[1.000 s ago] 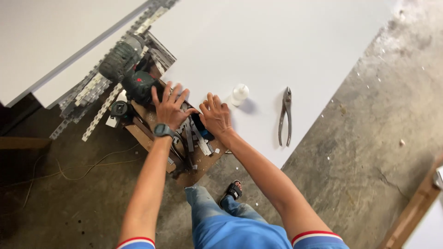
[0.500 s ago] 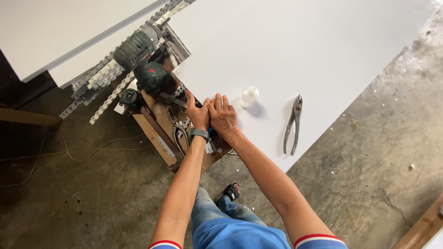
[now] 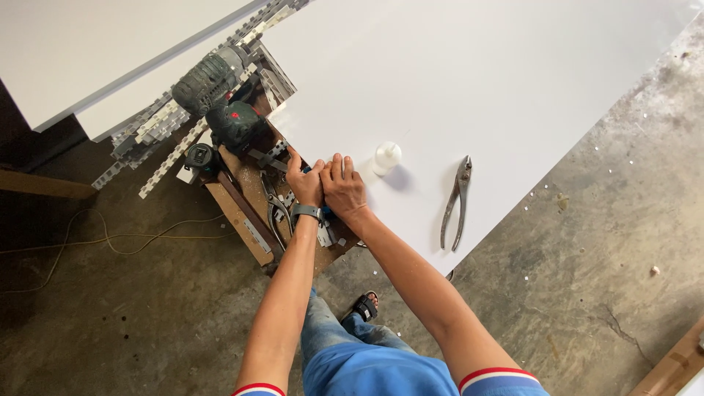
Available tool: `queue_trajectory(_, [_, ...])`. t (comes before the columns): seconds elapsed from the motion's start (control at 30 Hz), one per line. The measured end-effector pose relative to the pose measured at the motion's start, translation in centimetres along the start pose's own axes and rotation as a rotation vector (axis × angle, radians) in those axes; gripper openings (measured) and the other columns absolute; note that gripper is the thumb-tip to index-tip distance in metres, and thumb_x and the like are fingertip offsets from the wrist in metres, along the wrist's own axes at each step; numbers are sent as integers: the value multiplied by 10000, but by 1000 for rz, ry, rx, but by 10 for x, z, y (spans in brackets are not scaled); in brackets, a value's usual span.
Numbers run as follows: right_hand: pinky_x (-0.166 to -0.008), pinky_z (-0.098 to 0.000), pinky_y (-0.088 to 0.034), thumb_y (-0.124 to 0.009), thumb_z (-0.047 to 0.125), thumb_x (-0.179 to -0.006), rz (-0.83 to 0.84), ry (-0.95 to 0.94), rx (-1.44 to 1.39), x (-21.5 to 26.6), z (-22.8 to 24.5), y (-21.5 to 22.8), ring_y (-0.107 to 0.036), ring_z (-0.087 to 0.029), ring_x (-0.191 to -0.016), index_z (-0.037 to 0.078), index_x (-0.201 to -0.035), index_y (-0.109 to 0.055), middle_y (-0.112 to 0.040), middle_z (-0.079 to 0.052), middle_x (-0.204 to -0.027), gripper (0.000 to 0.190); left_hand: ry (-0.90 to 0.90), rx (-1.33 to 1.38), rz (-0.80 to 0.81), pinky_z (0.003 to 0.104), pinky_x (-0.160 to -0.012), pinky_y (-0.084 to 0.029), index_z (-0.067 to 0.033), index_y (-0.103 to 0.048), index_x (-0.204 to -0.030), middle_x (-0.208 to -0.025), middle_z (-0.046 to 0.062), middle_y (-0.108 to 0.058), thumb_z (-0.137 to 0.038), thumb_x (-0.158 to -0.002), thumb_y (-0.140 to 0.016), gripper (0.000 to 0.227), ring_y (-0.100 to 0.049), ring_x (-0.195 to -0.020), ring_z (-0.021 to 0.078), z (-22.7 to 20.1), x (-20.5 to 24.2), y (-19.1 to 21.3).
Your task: Applying and trimming plastic edge banding on large white panels.
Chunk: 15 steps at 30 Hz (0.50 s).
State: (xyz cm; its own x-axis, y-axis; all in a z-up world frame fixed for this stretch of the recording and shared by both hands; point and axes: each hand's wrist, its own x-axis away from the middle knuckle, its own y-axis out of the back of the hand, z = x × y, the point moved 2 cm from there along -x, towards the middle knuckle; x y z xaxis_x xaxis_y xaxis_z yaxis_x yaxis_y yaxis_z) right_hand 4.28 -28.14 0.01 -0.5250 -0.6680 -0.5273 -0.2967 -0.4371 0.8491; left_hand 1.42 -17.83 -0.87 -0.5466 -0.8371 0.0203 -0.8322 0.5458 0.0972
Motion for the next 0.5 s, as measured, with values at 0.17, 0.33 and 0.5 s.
queue_trajectory(0.17, [-746, -451, -631, -621, 110, -864, -7, 7, 16, 3, 0, 3, -683, -475, -1096, -32, -1092, -720, -680, -311, -1205, 286, 50, -51, -24, 379, -988, -555, -28, -389, -1535, -1467, 222, -382, -54, -804, -766, 823, -531, -1264, 345, 5, 3, 4])
queue_trajectory(0.33, [-733, -453, -625, -621, 143, -877, -13, 5, 1, -5, 3, 13, -683, -470, -1090, -28, -1075, -720, -689, -304, -1194, 279, 165, -182, -19, 474, -1096, -440, -126, -443, -1542, -1577, 229, -147, -231, -782, -806, 849, -380, -1377, 403, -1, 2, 12])
queue_trajectory(0.5, [-789, -456, -617, -645, 181, -895, 55, -38, -41, 1, 2, 15, -663, -458, -1139, -17, -1122, -689, -661, -281, -1258, 304, 30, -311, -34, 569, -1188, -239, -96, -491, -1500, -1623, 245, -54, -245, -727, -861, 870, -151, -1490, 471, 14, 1, 12])
